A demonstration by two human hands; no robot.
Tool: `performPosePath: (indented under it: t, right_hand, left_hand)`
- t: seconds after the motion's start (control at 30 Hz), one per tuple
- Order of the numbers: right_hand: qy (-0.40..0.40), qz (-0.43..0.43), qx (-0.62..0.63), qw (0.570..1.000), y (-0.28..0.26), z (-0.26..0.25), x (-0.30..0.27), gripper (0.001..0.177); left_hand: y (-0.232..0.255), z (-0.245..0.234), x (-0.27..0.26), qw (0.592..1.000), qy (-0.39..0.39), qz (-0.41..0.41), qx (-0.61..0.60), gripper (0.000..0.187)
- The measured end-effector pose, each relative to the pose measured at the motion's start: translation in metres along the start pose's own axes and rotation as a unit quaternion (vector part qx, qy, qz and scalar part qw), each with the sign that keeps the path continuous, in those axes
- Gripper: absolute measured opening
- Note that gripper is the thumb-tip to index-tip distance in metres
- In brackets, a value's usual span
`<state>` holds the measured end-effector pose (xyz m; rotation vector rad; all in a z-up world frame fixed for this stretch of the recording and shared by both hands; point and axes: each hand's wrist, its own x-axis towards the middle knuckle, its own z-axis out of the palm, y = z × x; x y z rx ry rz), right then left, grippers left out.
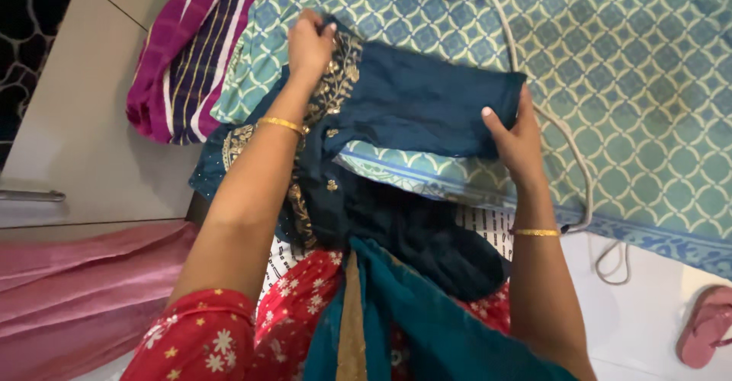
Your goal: The person irons a dark blue garment with gold embroidery on a patterned bedsheet. They spray the fabric with water, smooth it by hand, and use an electric iron to press the material, repeating the process on different sections.
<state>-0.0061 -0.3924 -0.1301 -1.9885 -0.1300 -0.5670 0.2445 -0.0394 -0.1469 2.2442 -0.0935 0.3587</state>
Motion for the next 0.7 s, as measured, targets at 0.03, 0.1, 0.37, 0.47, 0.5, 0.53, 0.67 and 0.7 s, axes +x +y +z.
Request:
performPosePath:
  t: [0.03, 0.1, 0.37, 0.47, 0.5, 0.53, 0.67, 0.7]
  right_hand:
    - [-0.005, 0.08, -0.031, 0.996, 0.0, -0.001, 0.0, 0.076]
    - [-0.017, 0.233, -0.092, 0.968, 0.004, -0.008, 0.008, 0.093]
    - [-0.092, 0.221, -0.244, 0.94, 0.022, -0.019, 0.043, 0.085]
    - [-0.048, 0.207, -0.379, 0.901, 0.008, -0.002, 0.035, 0.077]
    - [-0.031, 0.203, -0.422, 0.883, 0.0, 0.003, 0.033, 0.075]
    - [-0.014, 0.203, -0.438, 0.876, -0.009, 0.004, 0.033, 0.076]
    - [0.046, 0.194, -0.429, 0.881, -0.054, 0.002, 0.035, 0.056]
    - [0.059, 0.188, -0.409, 0.891, -0.064, 0.005, 0.038, 0.045]
  left_hand:
    - [0.001, -0.002, 0.0, 1.0, 0.007, 0.012, 0.008, 0.032]
    - [0.005, -0.003, -0.001, 0.998, 0.017, 0.031, 0.044, 0.028]
    - [0.018, 0.012, -0.005, 0.948, 0.004, 0.126, 0.293, 0.025]
    - [0.015, 0.016, -0.001, 0.937, 0.041, 0.156, 0.312, 0.018]
    - [0.016, 0.016, 0.002, 0.941, 0.031, 0.147, 0.302, 0.018]
    - [0.015, 0.015, 0.002, 0.946, 0.02, 0.137, 0.294, 0.018]
    - [0.018, 0.011, 0.0, 0.955, 0.017, 0.13, 0.268, 0.021]
    - [0.019, 0.01, 0.002, 0.957, 0.017, 0.127, 0.261, 0.021]
